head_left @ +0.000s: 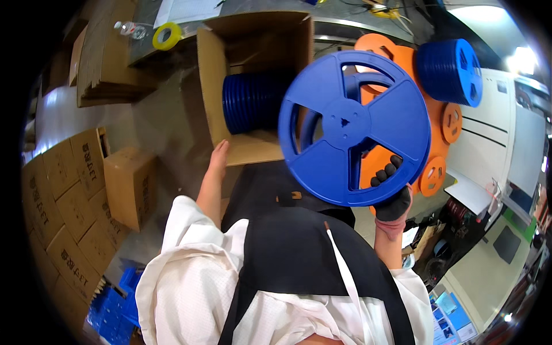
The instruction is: The person repeatedly picks up blue plastic reels from a stack on a table and places them into a cardboard box. They handle the reels one at a time, stacking them vertically inside the box until the box is filled.
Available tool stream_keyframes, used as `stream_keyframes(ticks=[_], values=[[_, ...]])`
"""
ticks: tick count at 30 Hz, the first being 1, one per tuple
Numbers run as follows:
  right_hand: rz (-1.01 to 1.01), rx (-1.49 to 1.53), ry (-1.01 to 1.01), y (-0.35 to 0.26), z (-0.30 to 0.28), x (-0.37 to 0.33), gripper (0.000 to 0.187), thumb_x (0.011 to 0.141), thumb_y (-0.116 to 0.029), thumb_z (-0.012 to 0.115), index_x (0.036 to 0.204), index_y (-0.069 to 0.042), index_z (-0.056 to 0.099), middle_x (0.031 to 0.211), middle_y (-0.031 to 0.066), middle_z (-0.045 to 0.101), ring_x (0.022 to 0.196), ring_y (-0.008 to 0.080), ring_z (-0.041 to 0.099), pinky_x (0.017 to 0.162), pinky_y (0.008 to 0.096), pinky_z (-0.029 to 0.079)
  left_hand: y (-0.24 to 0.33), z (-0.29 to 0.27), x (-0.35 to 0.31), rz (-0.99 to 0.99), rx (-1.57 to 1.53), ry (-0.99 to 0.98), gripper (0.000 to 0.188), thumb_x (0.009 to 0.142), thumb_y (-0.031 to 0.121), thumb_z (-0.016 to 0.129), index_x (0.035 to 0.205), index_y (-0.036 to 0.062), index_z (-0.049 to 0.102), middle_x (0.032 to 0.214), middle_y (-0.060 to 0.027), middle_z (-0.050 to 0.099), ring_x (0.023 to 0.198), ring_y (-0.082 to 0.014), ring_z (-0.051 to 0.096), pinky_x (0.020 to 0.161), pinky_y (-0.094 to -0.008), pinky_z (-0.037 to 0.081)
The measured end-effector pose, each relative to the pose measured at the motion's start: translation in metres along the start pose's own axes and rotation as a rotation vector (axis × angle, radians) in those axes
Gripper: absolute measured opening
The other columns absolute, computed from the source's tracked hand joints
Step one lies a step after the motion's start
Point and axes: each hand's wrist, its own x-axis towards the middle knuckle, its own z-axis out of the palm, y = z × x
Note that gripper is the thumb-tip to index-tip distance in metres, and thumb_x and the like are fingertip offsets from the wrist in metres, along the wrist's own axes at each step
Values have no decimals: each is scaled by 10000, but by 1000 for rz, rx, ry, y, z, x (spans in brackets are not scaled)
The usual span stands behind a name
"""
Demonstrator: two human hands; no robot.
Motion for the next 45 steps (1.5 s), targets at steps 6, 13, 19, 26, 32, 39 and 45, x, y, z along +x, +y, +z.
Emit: stream_keyframes(ticks=[6,13,19,26,32,39,45], values=[[-61,396,-317,-5,-7,-2,535,910,-175,558,1363,12,344,1116,100,616,955,212,576,790,344,446,66,36,-48,317,-63,-26,568,954,337,519,1440,103,339,1455,-112,365,1338,-252,344,1087,-405,255],[-17,656,-473,-3,-4,-1,504,907,-138,558,1346,12,360,1138,80,603,962,192,566,827,345,421,148,87,-127,860,-28,10,465,965,183,495,1394,45,385,1384,-115,444,1280,-198,417,1060,-321,318],[-29,646,-388,-4,-3,-4,495,908,-147,557,1340,5,367,1094,62,600,950,182,554,838,331,419,160,130,-192,1263,94,70,371,936,84,503,1300,13,487,1296,-131,517,1216,-220,481,1042,-339,356],[-41,626,-426,-2,-2,-2,518,874,-117,590,1324,-6,361,1130,23,564,895,141,519,800,309,412,161,153,-230,1459,320,-23,381,892,81,557,1270,42,524,1176,-141,589,1086,-242,559,969,-330,415],[-16,91,-287,2,51,-21,606,912,-326,509,1374,33,350,1222,169,561,1079,297,563,957,412,447,150,195,-250,939,797,-422,979,771,275,738,1505,130,108,1399,-234,396,1242,-347,440,1041,-391,337],[-337,-630,105,-10,38,-39,567,797,48,589,1337,47,418,1200,162,561,1056,223,575,853,286,501,148,157,-234,402,-496,-1035,740,814,297,575,1439,64,255,1234,-168,531,1098,-268,555,945,-396,475],[-282,-683,262,-21,63,-36,389,896,-72,516,1260,63,483,1191,151,578,1068,268,589,947,340,436,160,125,-227,157,-966,-1438,710,879,418,529,1423,20,307,1309,-209,484,1028,-269,582,1007,-433,448]])
